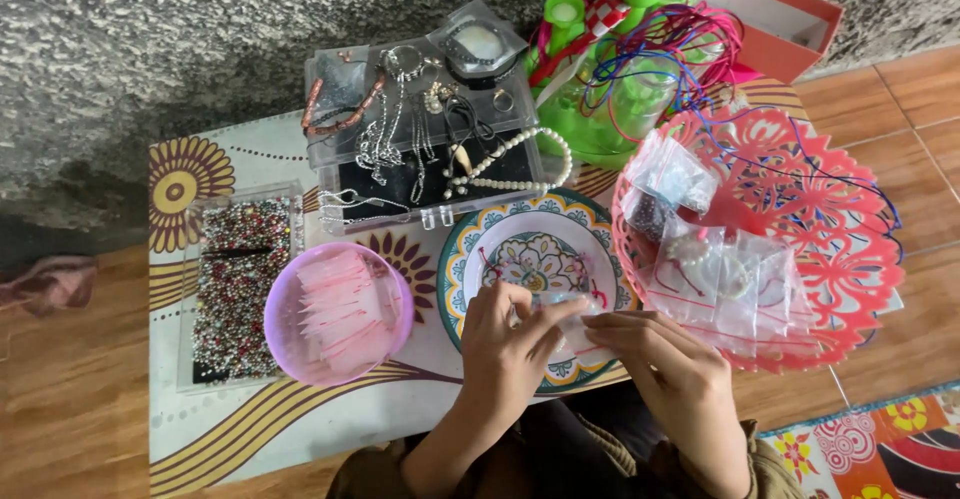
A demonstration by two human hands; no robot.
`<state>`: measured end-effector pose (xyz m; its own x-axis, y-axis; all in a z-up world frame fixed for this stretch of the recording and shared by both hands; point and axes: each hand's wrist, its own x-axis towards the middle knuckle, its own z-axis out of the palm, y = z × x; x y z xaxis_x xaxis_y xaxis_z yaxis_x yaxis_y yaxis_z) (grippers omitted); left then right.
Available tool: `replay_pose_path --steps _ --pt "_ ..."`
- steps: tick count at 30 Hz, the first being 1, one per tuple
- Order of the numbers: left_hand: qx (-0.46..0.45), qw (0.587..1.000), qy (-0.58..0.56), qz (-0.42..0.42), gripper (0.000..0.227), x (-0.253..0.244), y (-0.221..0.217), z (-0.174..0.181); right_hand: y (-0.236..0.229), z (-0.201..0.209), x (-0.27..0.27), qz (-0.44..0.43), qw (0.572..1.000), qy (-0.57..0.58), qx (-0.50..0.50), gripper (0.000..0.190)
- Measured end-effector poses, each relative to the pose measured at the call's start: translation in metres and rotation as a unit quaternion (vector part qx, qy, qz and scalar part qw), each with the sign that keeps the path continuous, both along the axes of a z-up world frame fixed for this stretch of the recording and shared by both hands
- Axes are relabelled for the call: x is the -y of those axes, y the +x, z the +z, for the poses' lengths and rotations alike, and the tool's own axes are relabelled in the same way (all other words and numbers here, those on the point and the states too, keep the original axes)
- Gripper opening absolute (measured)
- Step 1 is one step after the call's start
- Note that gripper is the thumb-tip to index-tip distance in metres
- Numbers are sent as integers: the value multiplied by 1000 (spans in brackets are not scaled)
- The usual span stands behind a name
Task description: The person sorts various jewelry items including necklaces and beaded bracelets from containers and bags, handling them by hand and placing them onto a decorative plate.
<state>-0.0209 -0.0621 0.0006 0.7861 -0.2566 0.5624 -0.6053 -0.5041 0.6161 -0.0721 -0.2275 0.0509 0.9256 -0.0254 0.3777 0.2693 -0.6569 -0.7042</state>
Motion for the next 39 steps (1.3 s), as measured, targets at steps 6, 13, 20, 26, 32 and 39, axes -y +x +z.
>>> replay_pose_path --steps 6,13,20,26,32,39 --pt "78 994 59 -53 42 34 -5 35 -24 22 34 21 993 -104 47 13" --pt "48 986 87 -131 55 97 -10 27 -39 12 83 -40 985 -156 68 16" --pt "-12 976 159 -150 65 146 -4 -6 -36 -24 134 -74 980 -174 -56 44" --pt "-39 976 140 -161 54 155 0 -1 -33 -31 149 -69 979 -175 -72 49" --pt "-57 969 135 -197 64 162 3 3 -22 -30 148 -122 967 -217 -58 47" --pt "-65 963 173 -194 60 164 0 -1 -20 -31 148 -122 957 -257 -66 41"
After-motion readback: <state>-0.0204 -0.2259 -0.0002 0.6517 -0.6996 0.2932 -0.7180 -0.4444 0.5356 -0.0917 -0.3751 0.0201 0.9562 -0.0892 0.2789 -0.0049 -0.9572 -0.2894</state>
